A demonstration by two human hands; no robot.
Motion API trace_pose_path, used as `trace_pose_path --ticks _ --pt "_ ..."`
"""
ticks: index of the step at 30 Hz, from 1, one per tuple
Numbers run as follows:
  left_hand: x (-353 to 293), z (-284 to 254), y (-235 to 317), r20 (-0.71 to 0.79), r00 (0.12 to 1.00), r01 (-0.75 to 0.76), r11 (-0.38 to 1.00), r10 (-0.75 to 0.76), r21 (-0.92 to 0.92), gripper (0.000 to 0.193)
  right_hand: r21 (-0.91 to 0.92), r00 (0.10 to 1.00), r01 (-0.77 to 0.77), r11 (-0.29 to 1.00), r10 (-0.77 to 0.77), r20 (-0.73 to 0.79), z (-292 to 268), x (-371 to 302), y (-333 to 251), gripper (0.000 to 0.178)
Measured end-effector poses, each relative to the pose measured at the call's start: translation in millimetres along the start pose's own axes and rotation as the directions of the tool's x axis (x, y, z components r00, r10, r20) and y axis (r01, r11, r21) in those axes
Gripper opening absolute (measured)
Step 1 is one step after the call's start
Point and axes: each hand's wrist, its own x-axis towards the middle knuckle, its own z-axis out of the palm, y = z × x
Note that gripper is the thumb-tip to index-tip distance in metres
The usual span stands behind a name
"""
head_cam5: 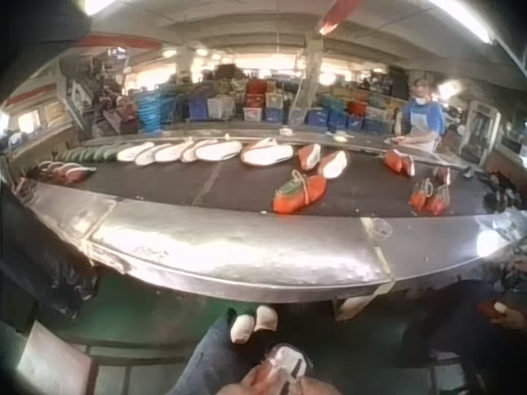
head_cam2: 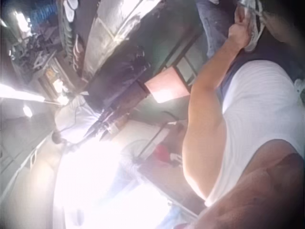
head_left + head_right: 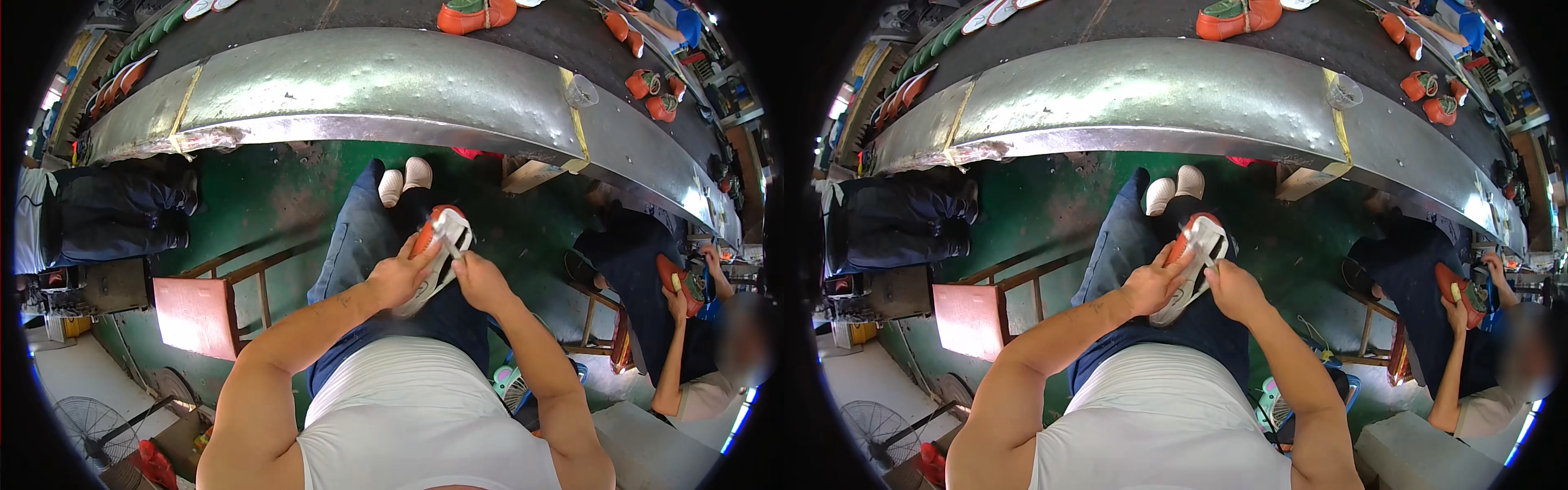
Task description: Using pliers to pull and adjust material on shoe lasts at a factory assembly line.
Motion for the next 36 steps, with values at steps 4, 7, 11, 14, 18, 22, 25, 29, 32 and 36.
trace_pose_path --ticks 4,7,11,14,18,22,25,29,32,36 --pt "-15.7 58.6 -49.2 -0.439 0.895 -0.201 0.951 0.08 -0.234 0.059 -0.167 0.977 -0.032 0.986 0.066 0.201 -3.4 8.4 -10.6 0.033" --pt "-29.1 40.7 -20.5 -0.098 0.945 0.168 0.719 -0.313 -0.674 0.059 0.014 0.993 0.12 0.993 -0.12 0.001 7.1 -14.1 -5.1 0.031" --pt "-21.9 37.1 -30.4 -0.071 0.961 0.145 0.706 -0.267 -0.693 0.06 -0.325 0.963 -0.041 0.945 0.123 0.238 12.8 -21.2 -9.1 0.03" --pt "-32.2 14.4 -14.0 0.019 0.978 0.169 0.735 -0.208 -0.657 0.083 -0.115 0.983 -0.016 0.993 0.037 0.182 11.0 -35.7 -17.2 0.04" --pt "-30.0 -3.1 -11.8 0.151 0.976 0.211 0.852 -0.158 -0.479 0.113 -0.149 0.917 -0.18 0.972 0.221 0.332 11.3 -34.7 4.4 0.039" --pt "-35.9 -53.3 2.5 0.075 0.984 0.169 0.975 -0.159 -0.145 0.101 0.307 0.979 -0.204 0.93 0.201 0.042 23.9 -74.7 27.8 0.032" --pt "-35.1 -98.4 12.0 -0.341 0.933 -0.172 0.976 0.118 -0.131 0.081 0.493 0.967 -0.152 0.857 0.233 -0.106 38.3 -86.7 44.3 0.026" --pt "-8.7 -115.0 41.3 -0.492 0.866 -0.39 0.736 0.089 -0.553 0.073 0.675 0.95 -0.103 0.731 0.273 -0.15 44.4 -86.6 47.3 0.027" --pt "29.7 -99.0 41.3 -0.397 0.917 -0.26 0.698 -0.038 -0.667 0.05 0.621 0.955 -0.14 0.772 0.271 -0.121 39.8 -87.1 48.6 0.027" --pt "66.5 -34.3 -11.2 -0.038 0.975 0.153 0.781 -0.221 -0.606 0.055 0.303 0.968 -0.246 0.921 0.25 0.028 17.3 -79.8 39.8 0.026"
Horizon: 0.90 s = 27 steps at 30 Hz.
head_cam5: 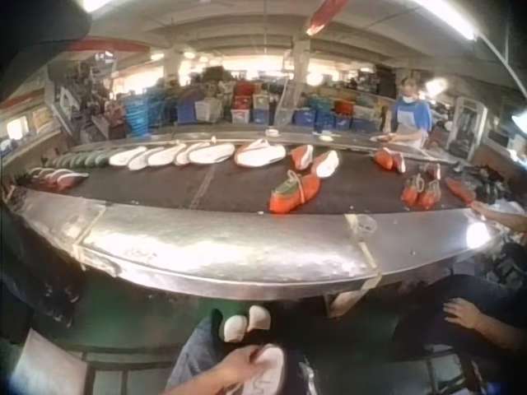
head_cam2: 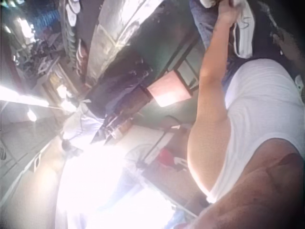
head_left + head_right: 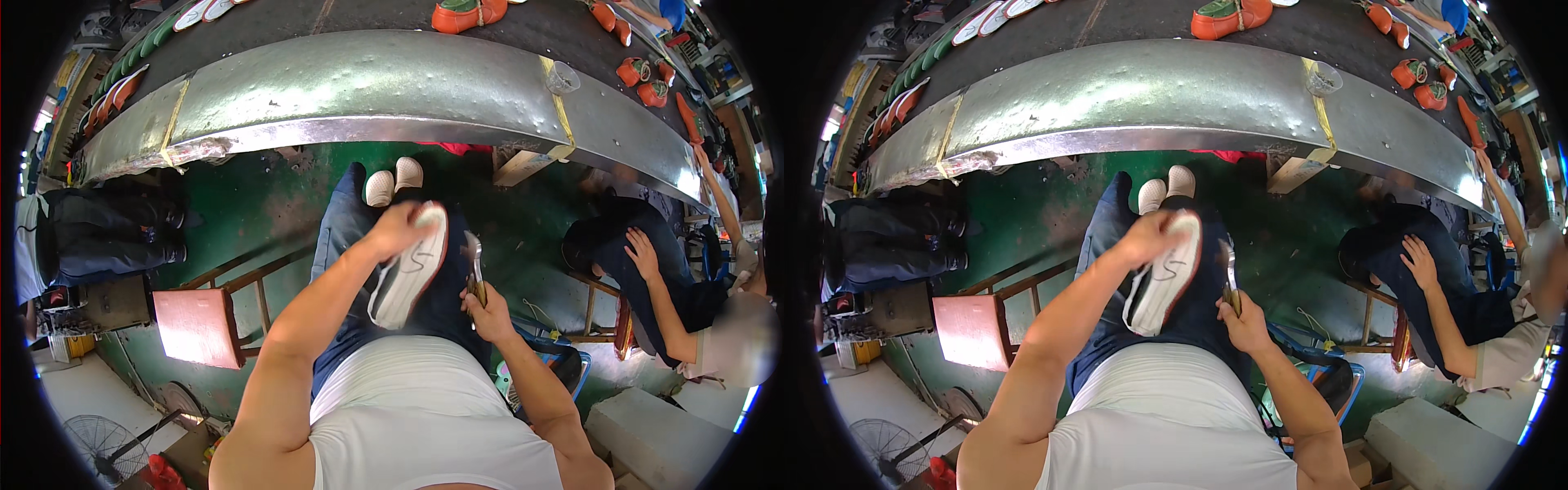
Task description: Using pliers to pull and adjust material on shoe lasts at a factory assembly line.
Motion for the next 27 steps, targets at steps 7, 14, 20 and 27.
trace_pose_path --ticks 7,14,20,27 --pt "-78.0 11.6 -32.2 -0.116 0.992 -0.003 0.916 0.054 0.4 0.032 -0.302 0.955 0.077 0.95 0.016 0.295 -23.1 2.5 -58.8 0.038" --pt "-85.2 37.8 -21.9 -0.2 0.927 -0.155 0.812 0.316 0.563 0.02 -0.489 0.876 0.056 0.871 0.193 0.443 -33.3 36.8 -114.0 0.036" --pt "-68.5 43.9 -75.5 -0.33 0.938 -0.028 0.926 -0.106 -0.377 0.047 -0.656 0.866 0.17 0.736 0.206 0.455 -17.8 54.0 -120.3 0.03" --pt "-53.4 41.0 -67.5 0.11 0.983 0.176 0.577 -0.149 -0.797 0.07 -0.325 0.993 -0.005 0.946 0.044 0.112 43.3 20.0 -44.6 0.028"
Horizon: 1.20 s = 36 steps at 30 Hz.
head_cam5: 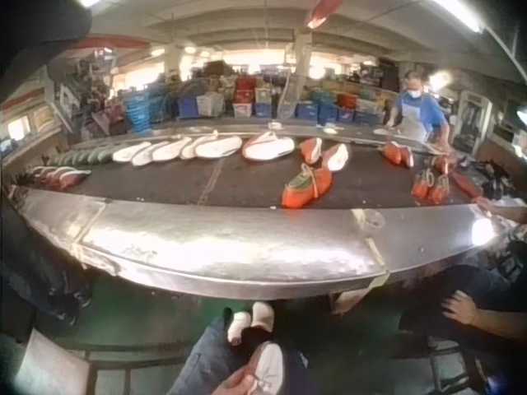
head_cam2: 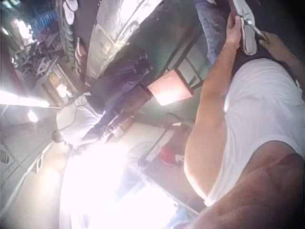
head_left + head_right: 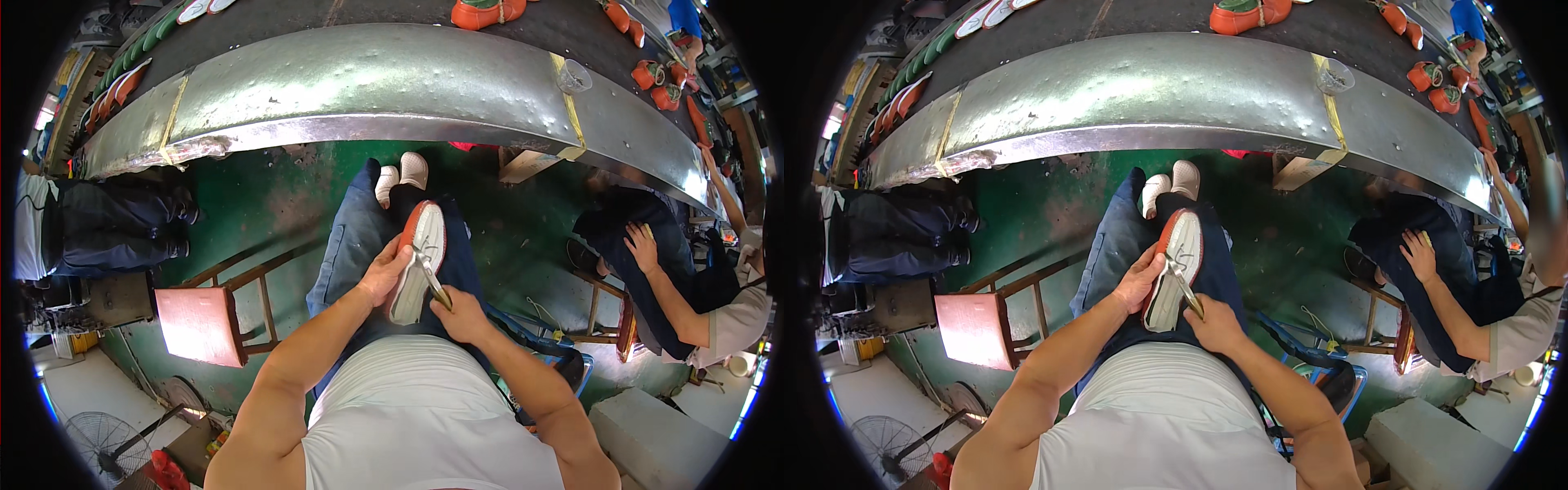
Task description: Using pliers to pull and adjust material on shoe lasts at a factory assembly line.
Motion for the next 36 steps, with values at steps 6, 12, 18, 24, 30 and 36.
trace_pose_path --ticks 6,12,18,24,30,36 --pt "7.9 6.2 -6.0 -0.05 0.998 -0.031 0.974 0.043 0.224 0.073 0.59 0.908 -0.33 0.737 0.076 0.413 -15.3 3.0 39.3 0.037" --pt "20.1 19.0 -3.5 -0.105 0.993 -0.017 0.933 0.058 0.36 0.064 0.683 0.778 -0.575 0.45 0.042 0.627 -81.6 -3.2 46.0 0.036" --pt "12.8 47.6 24.5 -0.256 0.967 0.169 0.76 -0.004 0.628 0.063 0.272 0.99 0.144 0.952 -0.136 -0.048 -75.4 11.4 1.9 0.036" --pt "12.8 43.3 30.4 -0.246 0.969 0.188 0.622 0.008 0.76 0.068 -0.233 0.981 0.181 0.955 -0.159 0.111 -76.6 36.4 -7.0 0.043" --pt "20.2 21.0 35.2 -0.091 0.974 0.225 0.832 -0.207 0.508 0.064 0.083 0.953 -0.199 0.977 0.173 0.25 -83.4 11.9 8.7 0.032" --pt "25.1 20.0 42.6 -0.021 0.942 0.311 0.852 -0.334 0.421 0.069 -0.222 0.92 0.25 0.942 -0.16 0.357 -73.1 -18.5 11.4 0.039"
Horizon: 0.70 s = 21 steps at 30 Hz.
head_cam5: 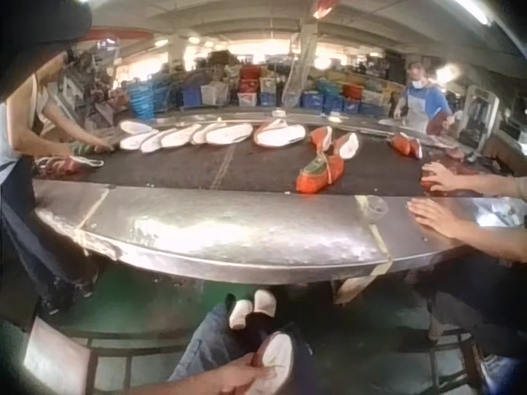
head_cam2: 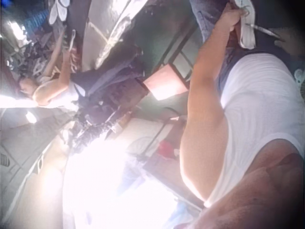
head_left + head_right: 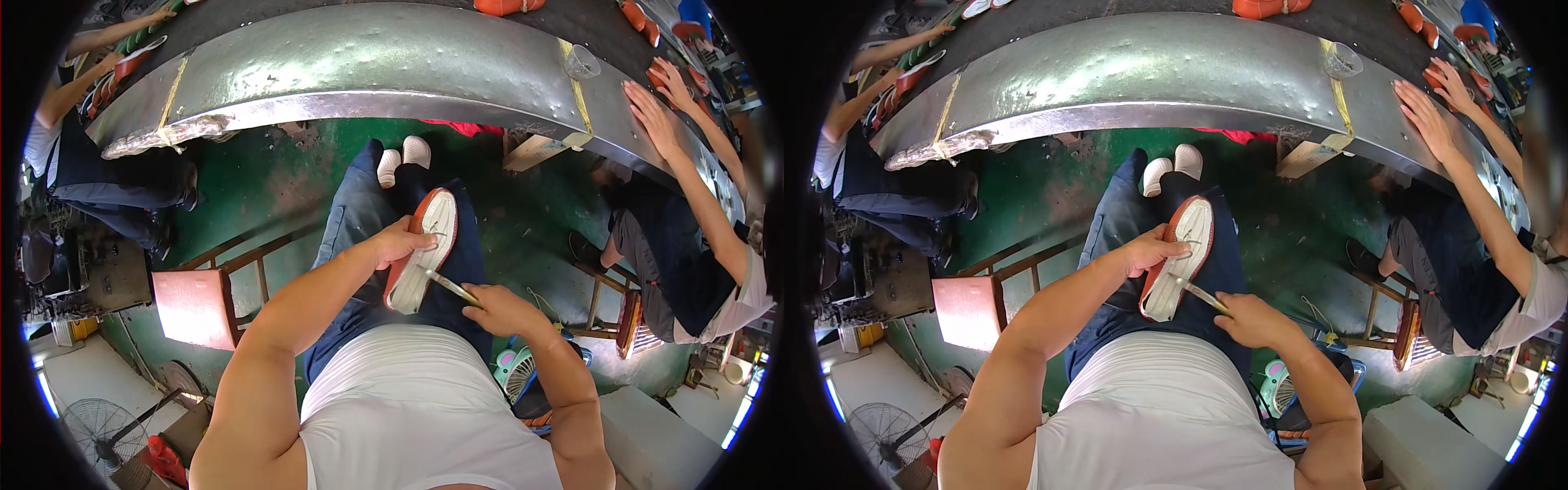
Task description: Using pliers to pull and adjust material on shoe lasts at a factory assembly line.
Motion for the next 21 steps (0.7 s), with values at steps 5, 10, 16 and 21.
trace_pose_path --ticks 5,10,16,21 --pt "6.1 -2.8 -8.9 0.0 0.999 -0.044 0.999 0.044 -0.025 0.07 -0.256 0.994 -0.108 0.961 0.105 -0.025 13.1 11.3 -29.5 0.044" --pt "10.1 -8.5 -23.4 -0.026 0.994 -0.102 0.989 0.105 0.105 0.071 -0.075 0.967 -0.036 0.997 0.016 -0.253 43.7 0.0 -11.2 0.031" --pt "-14.2 3.8 -47.0 0.01 0.966 -0.253 0.943 0.257 0.218 0.088 0.059 0.96 -0.27 0.961 0.264 0.092 30.0 -12.5 -2.5 0.026" --pt "-12.2 12.9 -57.8 -0.06 0.95 -0.291 0.941 0.306 0.173 0.092 -0.324 0.984 -0.08 0.943 0.024 -0.174 53.9 -24.7 -20.0 0.021"
